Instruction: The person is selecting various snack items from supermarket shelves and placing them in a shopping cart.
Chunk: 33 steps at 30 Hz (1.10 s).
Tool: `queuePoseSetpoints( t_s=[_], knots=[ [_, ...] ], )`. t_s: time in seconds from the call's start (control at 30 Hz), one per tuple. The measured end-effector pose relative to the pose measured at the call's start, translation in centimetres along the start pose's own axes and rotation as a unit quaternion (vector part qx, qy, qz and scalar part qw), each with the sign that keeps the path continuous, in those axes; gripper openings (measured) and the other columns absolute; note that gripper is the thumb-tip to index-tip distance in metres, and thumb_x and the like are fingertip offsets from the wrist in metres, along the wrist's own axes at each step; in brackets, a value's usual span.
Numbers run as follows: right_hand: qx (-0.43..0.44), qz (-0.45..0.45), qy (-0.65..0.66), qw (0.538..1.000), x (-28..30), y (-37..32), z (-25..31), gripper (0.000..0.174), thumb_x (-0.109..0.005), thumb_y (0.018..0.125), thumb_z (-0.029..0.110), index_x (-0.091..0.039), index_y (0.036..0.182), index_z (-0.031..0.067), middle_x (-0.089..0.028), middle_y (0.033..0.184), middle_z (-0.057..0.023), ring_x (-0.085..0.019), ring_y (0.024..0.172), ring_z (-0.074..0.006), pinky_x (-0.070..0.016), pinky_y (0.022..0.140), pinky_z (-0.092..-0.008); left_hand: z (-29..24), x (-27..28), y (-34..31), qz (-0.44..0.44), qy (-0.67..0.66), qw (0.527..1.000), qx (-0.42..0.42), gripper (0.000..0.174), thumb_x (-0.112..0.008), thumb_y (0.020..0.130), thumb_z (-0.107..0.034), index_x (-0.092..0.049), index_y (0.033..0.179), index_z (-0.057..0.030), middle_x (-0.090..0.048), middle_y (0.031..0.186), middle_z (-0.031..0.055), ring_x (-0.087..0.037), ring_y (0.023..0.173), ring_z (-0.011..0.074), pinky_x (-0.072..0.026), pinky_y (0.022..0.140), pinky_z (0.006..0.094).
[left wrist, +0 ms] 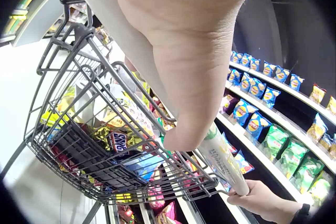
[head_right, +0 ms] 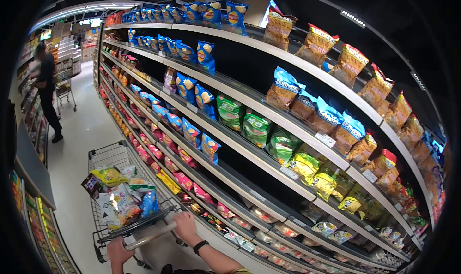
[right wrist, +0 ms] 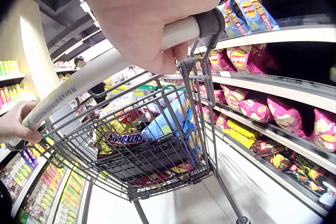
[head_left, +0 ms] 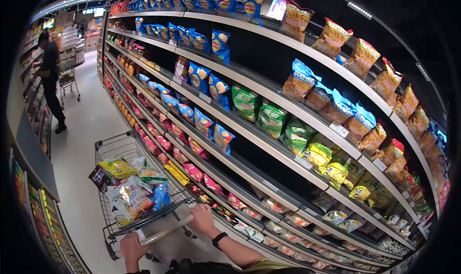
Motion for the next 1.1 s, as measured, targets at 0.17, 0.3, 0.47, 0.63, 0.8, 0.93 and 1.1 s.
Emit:
queuePoseSetpoints(
  t_s=[0.17,0.3,0.47,0.63,0.8,0.93,1.1],
  knots=[
    [0.015,-0.007,0.001,1.0,-0.9,2.7,2.5,0.024,-0.069,0.071,0.01,-0.063,0.095,0.011,-0.06,0.094,-0.0071,-0.057,0.108,-0.0269,-0.039,0.099,-0.043,3.1,0.8,2.7,-0.018,0.001,1.0,-0.013,0.042,-0.084,0.05,-0.029,-0.05,0.064,-0.0089,-0.055,0.065,0.0128,-0.058,0.065,0.0367,-0.0454,0.058,0.0466],
    [0.018,-0.017,0.005,1.0,-2.1,4.3,4.6,0.025,-0.068,0.071,0.009,-0.061,0.095,0.0101,-0.059,0.095,-0.0077,-0.056,0.109,-0.027,-0.0385,0.101,-0.0431,5.7,1.4,4.3,-0.013,-0.003,1.0,-0.011,0.041,-0.083,0.051,-0.029,-0.049,0.063,-0.0104,-0.055,0.063,0.0114,-0.058,0.063,0.0358,-0.0452,0.056,0.046],
    [-0.003,0.008,-0.024,1.0,-4.2,5.9,6.0,0.025,-0.065,0.071,0.008,-0.061,0.095,0.01,-0.058,0.097,-0.0084,-0.055,0.111,-0.028,-0.0378,0.101,-0.0434,8.2,1.6,6.3,0.038,0.017,0.999,-0.004,0.039,-0.083,0.052,-0.033,-0.053,0.066,-0.0106,-0.06,0.064,0.0111,-0.062,0.063,0.0351,-0.0483,0.058,0.0445],
    [-0.002,-0.004,-0.018,1.0,-4.6,8.3,6.2,0.025,-0.065,0.07,0.008,-0.062,0.095,0.0107,-0.058,0.097,-0.0081,-0.055,0.112,-0.0283,-0.0378,0.1,-0.0437,8.9,1.2,7.9,0.038,0.011,0.999,0.018,0.041,-0.083,0.049,-0.033,-0.053,0.065,-0.0106,-0.059,0.063,0.0105,-0.061,0.062,0.0345,-0.0492,0.06,0.0453],
    [-0.012,0.008,-0.025,1.0,-5.0,11.2,4.8,0.026,-0.066,0.071,0.008,-0.063,0.096,0.0115,-0.058,0.098,-0.0079,-0.054,0.112,-0.0286,-0.0378,0.101,-0.0432,9.4,-1.9,10.0,0.061,0.03,0.998,0.017,0.038,-0.085,0.057,-0.036,-0.063,0.073,-0.0106,-0.066,0.07,0.0118,-0.068,0.069,0.0327,-0.0532,0.064,0.0448],
    [-0.016,0.005,-0.013,1.0,-5.9,13.1,2.5,0.032,-0.068,0.069,0.005,-0.063,0.1,0.0117,-0.058,0.101,-0.0087,-0.054,0.114,-0.0289,-0.038,0.103,-0.0433,5.4,0.5,11.2,0.18,0.056,0.981,0.034,0.046,-0.079,0.076,-0.046,-0.065,0.096,-0.0062,-0.071,0.089,0.0201,-0.069,0.086,0.0376,-0.0542,0.075,0.0491],
    [0.002,0.007,0.014,1.0,-4.9,15.3,1.2,0.034,-0.068,0.067,0.006,-0.062,0.1,0.0093,-0.058,0.101,-0.0099,-0.054,0.114,-0.0289,-0.0379,0.103,-0.043,2.7,1.2,13.3,0.207,0.015,0.976,0.062,0.045,-0.073,0.077,-0.043,-0.067,0.098,-0.0038,-0.071,0.092,0.0224,-0.068,0.091,0.0418,-0.0544,0.079,0.0506]
  ],
)
Point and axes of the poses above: each hand's wrist, its own y-axis towards the middle knuckle, its own x-axis out of the back of the hand, z = x × y, the point moved 5 cm from there along y, towards the middle knuckle
